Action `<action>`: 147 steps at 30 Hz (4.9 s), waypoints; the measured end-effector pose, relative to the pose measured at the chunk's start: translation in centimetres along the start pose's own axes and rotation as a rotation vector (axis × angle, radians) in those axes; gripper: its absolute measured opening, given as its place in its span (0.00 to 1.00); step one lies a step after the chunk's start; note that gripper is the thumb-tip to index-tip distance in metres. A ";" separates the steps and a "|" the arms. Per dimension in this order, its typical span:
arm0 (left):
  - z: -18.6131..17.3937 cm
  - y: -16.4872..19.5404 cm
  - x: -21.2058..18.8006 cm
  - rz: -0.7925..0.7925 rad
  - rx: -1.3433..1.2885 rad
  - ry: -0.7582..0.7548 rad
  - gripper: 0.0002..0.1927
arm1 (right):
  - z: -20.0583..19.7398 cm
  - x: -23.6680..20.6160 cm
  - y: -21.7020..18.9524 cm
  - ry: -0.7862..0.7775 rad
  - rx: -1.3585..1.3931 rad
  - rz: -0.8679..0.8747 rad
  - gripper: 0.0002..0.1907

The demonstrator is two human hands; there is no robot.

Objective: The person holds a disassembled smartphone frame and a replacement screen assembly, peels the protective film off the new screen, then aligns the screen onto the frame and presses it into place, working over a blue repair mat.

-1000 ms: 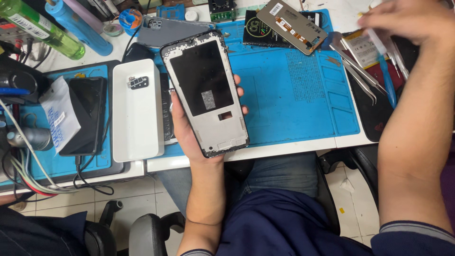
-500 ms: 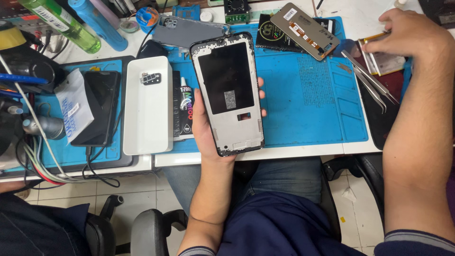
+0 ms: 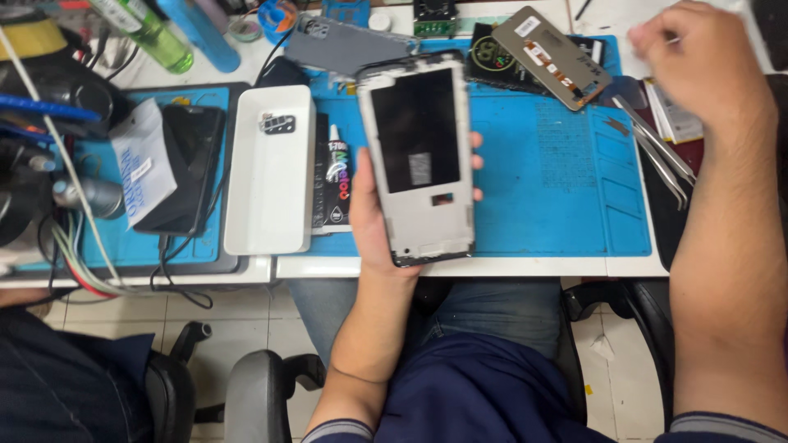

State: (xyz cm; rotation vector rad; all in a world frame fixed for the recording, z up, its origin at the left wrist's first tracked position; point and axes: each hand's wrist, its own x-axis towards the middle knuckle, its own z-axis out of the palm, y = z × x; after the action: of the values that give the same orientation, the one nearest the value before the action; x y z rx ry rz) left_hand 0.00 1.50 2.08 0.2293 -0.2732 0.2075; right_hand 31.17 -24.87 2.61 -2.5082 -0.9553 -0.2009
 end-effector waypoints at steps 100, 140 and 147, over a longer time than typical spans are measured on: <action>4.1 -4.7 -3.2 -0.295 0.112 -0.070 0.35 | 4.1 0.2 -6.0 -0.185 -0.179 -0.004 0.56; 2.2 -3.4 -4.2 -0.581 -0.638 -0.046 0.39 | 4.2 0.2 -6.6 -0.243 -0.200 0.085 0.54; 2.3 -3.5 -3.9 -0.540 -0.632 -0.046 0.38 | 3.8 0.2 -6.7 -0.169 -0.192 0.009 0.43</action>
State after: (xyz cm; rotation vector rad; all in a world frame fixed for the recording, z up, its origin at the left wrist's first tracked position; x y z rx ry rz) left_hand -3.46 -3.06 2.46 -0.3213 -0.2999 -0.4198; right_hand 26.78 -18.61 1.68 -2.7404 -1.0340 -0.0824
